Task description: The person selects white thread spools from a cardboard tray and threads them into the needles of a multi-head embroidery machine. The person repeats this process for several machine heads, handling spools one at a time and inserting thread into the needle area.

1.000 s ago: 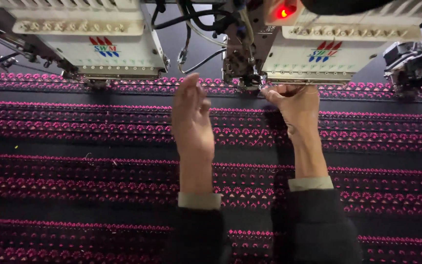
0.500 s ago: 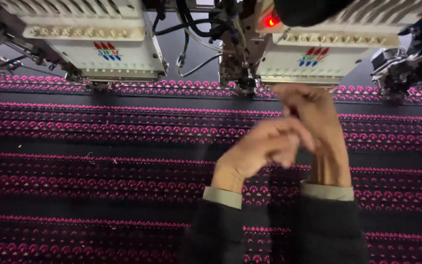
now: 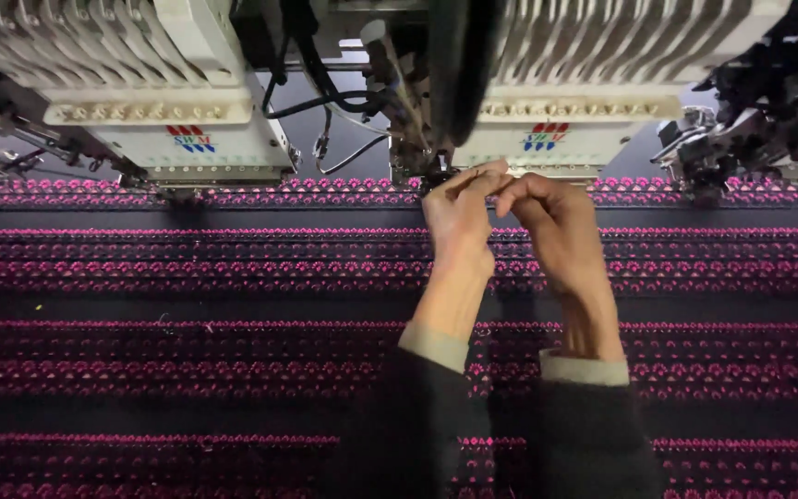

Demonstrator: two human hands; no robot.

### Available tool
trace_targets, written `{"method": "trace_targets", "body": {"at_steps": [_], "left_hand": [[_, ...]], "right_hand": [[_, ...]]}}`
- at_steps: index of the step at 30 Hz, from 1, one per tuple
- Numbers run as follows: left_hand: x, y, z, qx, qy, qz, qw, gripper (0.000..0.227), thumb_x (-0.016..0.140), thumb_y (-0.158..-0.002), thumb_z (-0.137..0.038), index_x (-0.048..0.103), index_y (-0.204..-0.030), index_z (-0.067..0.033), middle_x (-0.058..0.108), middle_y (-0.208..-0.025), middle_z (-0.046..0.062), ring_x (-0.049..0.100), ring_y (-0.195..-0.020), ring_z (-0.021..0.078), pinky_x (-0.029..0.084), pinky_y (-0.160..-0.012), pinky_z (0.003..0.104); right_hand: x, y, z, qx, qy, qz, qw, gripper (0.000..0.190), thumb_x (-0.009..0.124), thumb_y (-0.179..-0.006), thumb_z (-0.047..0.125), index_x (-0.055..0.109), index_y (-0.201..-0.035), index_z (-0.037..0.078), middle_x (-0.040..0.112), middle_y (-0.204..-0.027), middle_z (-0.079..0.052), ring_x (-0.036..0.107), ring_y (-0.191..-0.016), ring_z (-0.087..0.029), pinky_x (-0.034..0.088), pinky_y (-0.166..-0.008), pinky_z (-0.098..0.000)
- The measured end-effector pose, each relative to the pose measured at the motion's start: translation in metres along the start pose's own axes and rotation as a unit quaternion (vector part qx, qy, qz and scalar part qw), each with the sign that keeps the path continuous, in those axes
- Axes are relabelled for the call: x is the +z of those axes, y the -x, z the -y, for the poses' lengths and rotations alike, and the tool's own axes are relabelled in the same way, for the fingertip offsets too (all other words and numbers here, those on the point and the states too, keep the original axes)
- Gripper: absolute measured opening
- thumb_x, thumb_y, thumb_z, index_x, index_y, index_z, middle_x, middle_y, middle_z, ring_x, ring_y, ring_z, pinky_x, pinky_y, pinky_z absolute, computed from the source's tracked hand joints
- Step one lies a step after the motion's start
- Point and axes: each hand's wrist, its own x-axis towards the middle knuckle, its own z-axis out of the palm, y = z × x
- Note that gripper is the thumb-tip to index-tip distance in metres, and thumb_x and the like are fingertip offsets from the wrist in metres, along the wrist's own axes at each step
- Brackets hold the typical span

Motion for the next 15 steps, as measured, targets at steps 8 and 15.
{"method": "trace_targets", "body": {"at_steps": [8, 15], "left_hand": [[-0.006, 0.025, -0.006, 0.096, -0.009, -0.026, 0.995, 0.010, 0.073, -0.093, -0.013, 0.080, -0.099, -0.0092, 0.067, -0.098, 0.011, 0.053, -0.095, 0.0180, 0.046, -0.090, 0.032], [-0.068, 0.080, 0.008, 0.090, -0.312, -0.084, 0.942, 0.016, 0.059, -0.091, -0.016, 0.074, -0.098, -0.0175, 0.070, -0.087, 0.007, 0.063, -0.089, 0.0249, 0.050, -0.080, 0.039]], "right_hand": [[-0.012, 0.023, 0.015, -0.082, -0.153, -0.005, 0.985, 0.017, 0.063, -0.084, -0.002, 0.068, -0.069, 0.004, 0.035, -0.056, 0.003, 0.028, -0.057, -0.008, 0.027, -0.055, -0.0244], [-0.016, 0.063, -0.074, 0.040, -0.011, -0.065, 0.997, 0.037, 0.079, -0.079, 0.002, 0.074, -0.114, 0.009, 0.067, -0.074, -0.007, 0.057, -0.062, -0.015, 0.050, -0.058, -0.0297]]}}
